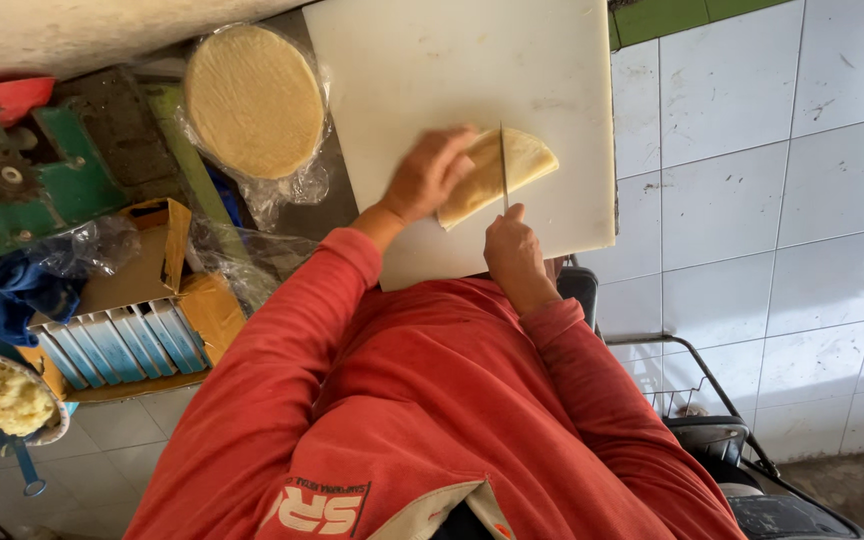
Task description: The person cuts round dough discs into halved wedges with a knife on a white cutting board and then places the cut pieces into clear plastic bags by hand.
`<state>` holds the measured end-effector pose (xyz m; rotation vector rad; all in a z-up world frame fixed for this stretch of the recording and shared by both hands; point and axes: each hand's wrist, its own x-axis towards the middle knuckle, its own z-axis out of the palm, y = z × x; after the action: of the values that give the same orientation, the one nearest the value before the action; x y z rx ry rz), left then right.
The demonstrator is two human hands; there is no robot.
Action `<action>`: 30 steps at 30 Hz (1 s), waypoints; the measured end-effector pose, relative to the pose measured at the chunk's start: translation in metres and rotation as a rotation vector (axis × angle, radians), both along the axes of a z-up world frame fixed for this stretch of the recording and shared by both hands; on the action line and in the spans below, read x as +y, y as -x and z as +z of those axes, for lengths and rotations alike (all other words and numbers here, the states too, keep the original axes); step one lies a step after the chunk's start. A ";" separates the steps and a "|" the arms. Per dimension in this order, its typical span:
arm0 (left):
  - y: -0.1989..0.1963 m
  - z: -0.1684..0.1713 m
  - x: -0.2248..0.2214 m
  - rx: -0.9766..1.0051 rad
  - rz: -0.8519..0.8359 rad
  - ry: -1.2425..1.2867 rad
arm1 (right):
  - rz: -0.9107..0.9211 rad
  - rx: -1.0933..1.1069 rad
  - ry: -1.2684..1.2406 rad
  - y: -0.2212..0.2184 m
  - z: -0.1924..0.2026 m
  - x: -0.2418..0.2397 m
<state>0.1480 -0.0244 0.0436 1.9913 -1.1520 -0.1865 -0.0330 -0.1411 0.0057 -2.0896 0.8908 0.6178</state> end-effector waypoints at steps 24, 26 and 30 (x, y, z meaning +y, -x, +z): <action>0.069 -0.025 0.038 -0.231 0.064 -0.327 | -0.038 -0.162 -0.031 0.006 0.003 -0.004; 0.071 -0.026 0.037 -0.220 0.084 -0.325 | -0.033 -0.162 -0.014 0.005 0.000 -0.003; 0.075 -0.029 0.040 -0.192 0.093 -0.315 | -0.034 -0.177 0.009 0.006 -0.004 0.000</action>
<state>0.0732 0.0157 0.0149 2.3781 -1.2044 -0.1365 -0.0389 -0.1409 0.0015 -2.0959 0.8278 0.4048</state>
